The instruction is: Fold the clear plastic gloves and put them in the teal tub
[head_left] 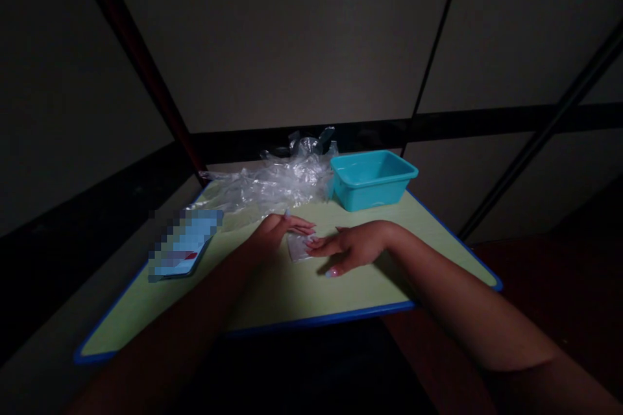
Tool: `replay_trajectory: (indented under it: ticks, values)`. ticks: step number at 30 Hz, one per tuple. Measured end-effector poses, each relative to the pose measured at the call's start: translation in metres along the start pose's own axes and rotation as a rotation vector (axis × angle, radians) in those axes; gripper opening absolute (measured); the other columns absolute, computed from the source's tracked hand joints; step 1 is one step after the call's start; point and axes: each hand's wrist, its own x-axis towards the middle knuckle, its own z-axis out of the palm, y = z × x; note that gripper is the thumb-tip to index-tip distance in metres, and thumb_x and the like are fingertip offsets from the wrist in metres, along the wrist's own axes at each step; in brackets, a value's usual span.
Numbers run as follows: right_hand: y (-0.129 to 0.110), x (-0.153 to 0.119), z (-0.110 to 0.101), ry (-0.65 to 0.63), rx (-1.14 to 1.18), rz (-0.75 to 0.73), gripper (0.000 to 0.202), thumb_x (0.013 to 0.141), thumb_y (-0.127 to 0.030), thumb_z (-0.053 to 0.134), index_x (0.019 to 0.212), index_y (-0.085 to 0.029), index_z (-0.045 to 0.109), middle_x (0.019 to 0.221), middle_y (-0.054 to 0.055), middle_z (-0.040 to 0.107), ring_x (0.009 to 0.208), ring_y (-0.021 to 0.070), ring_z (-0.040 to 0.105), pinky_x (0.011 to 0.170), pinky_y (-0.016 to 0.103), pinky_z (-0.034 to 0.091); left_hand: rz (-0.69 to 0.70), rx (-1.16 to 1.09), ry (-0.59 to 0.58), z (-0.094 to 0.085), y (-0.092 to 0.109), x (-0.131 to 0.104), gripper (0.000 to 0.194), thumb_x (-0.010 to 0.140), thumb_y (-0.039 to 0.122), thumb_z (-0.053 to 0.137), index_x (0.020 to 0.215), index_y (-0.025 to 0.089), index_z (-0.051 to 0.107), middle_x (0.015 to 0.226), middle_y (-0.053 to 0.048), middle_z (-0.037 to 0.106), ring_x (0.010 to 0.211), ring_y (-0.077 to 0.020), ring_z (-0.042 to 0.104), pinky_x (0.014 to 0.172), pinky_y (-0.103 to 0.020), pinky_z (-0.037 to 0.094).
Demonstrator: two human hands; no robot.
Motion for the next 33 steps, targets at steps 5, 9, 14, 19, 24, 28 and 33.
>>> replay_trajectory:
  ticks: [5, 9, 14, 19, 24, 28, 33]
  values:
    - [-0.001, -0.001, -0.001, 0.011, 0.011, -0.018, 0.068, 0.085, -0.041, 0.056, 0.142, -0.014, 0.031, 0.150, 0.011, 0.022, 0.138, 0.0228, 0.019, 0.113, 0.035, 0.014, -0.047, 0.316, -0.100, -0.002, 0.002, -0.005, 0.062, 0.091, 0.057, 0.022, 0.108, 0.019, 0.068, 0.116, -0.006, 0.066, 0.114, -0.0238, 0.056, 0.104, -0.040, 0.034]
    - [0.002, 0.001, 0.002, 0.040, 0.011, -0.039, 0.067, 0.084, -0.040, 0.058, 0.141, -0.012, 0.034, 0.148, 0.011, 0.026, 0.138, 0.0217, 0.021, 0.112, 0.032, 0.016, -0.044, 0.521, -0.231, -0.002, 0.003, -0.006, 0.053, 0.094, 0.047, 0.018, 0.125, 0.026, 0.056, 0.131, 0.001, 0.054, 0.124, -0.0198, 0.047, 0.114, -0.042, 0.015]
    - [0.009, 0.004, 0.006, 0.145, 0.052, -0.077, 0.064, 0.077, -0.041, 0.065, 0.134, -0.018, 0.048, 0.142, 0.009, 0.041, 0.133, 0.0236, 0.034, 0.108, 0.033, 0.027, -0.003, 0.663, -0.309, -0.006, -0.007, -0.007, 0.050, 0.096, 0.042, 0.017, 0.132, 0.028, 0.047, 0.139, 0.002, 0.045, 0.129, -0.0192, 0.041, 0.114, -0.045, 0.010]
    - [0.012, 0.005, 0.008, 0.206, 0.122, -0.090, 0.059, 0.072, -0.038, 0.071, 0.125, -0.018, 0.057, 0.136, 0.009, 0.049, 0.127, 0.0246, 0.042, 0.106, 0.034, 0.030, -0.035, 0.765, -0.288, -0.010, -0.013, -0.006, 0.053, 0.095, 0.048, 0.018, 0.135, 0.026, 0.045, 0.146, -0.004, 0.035, 0.138, -0.0232, 0.023, 0.113, -0.045, 0.016]
    - [0.015, 0.004, 0.007, 0.219, 0.181, -0.156, 0.046, 0.075, -0.028, 0.068, 0.120, -0.020, 0.061, 0.131, 0.007, 0.054, 0.124, 0.0210, 0.046, 0.103, 0.029, 0.033, -0.110, 0.893, -0.347, -0.018, -0.008, -0.005, 0.063, 0.083, 0.062, 0.043, 0.138, 0.034, 0.036, 0.153, -0.007, 0.010, 0.139, -0.0362, -0.002, 0.107, -0.061, 0.009]
    - [0.020, 0.006, 0.004, 0.225, 0.186, -0.151, 0.042, 0.082, -0.023, 0.060, 0.124, -0.019, 0.058, 0.125, 0.006, 0.059, 0.113, 0.0183, 0.056, 0.095, 0.028, 0.039, -0.189, 0.928, -0.370, -0.021, -0.010, -0.004, 0.071, 0.075, 0.063, 0.055, 0.139, 0.039, 0.033, 0.154, -0.007, 0.006, 0.138, -0.0384, -0.007, 0.103, -0.065, 0.008]
    - [0.024, 0.017, 0.001, 0.535, 0.134, -0.164, 0.032, 0.087, -0.018, 0.050, 0.117, -0.015, 0.062, 0.118, 0.008, 0.064, 0.106, 0.0165, 0.059, 0.091, 0.028, 0.041, -0.180, 0.916, -0.371, -0.023, -0.016, -0.002, 0.074, 0.069, 0.061, 0.063, 0.135, 0.038, 0.040, 0.154, -0.007, 0.006, 0.138, -0.0384, -0.007, 0.105, -0.061, 0.009]
